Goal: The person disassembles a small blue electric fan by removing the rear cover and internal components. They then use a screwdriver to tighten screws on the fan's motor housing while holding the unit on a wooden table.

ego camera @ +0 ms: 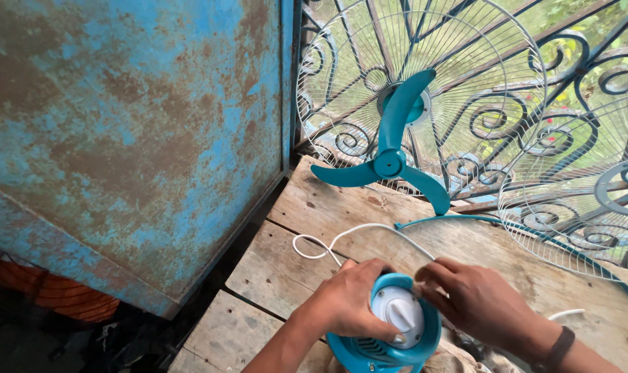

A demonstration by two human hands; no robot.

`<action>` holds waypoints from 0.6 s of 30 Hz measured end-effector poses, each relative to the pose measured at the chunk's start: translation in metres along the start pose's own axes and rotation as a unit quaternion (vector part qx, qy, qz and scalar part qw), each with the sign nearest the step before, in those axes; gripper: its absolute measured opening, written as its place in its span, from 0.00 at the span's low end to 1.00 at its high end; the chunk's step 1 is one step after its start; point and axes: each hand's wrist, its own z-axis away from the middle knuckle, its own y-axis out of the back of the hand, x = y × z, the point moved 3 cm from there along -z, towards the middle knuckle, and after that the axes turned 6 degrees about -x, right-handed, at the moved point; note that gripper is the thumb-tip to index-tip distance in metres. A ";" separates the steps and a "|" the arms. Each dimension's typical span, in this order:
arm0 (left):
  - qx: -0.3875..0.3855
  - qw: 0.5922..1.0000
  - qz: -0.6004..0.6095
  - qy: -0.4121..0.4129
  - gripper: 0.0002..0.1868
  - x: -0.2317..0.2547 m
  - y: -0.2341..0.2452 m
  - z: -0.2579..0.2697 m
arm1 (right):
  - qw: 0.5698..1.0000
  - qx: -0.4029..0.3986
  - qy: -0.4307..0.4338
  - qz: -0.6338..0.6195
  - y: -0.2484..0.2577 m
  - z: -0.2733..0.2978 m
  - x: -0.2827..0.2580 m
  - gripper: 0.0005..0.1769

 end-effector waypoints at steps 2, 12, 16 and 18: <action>0.004 1.000 -0.006 0.001 0.53 0.000 0.002 -0.001 | 0.996 0.013 0.047 -0.077 0.007 0.001 -0.006 0.13; -0.009 0.999 -0.024 -0.021 0.53 0.003 -0.003 -0.005 | 0.985 0.021 0.085 0.151 0.012 -0.006 -0.023 0.18; -0.016 1.000 -0.018 -0.006 0.55 0.003 -0.003 -0.004 | 0.996 -0.012 -0.082 0.044 0.009 -0.001 -0.007 0.14; -0.011 1.000 -0.012 0.003 0.54 0.001 -0.001 -0.004 | 0.996 0.019 0.058 -0.058 0.008 0.003 -0.010 0.12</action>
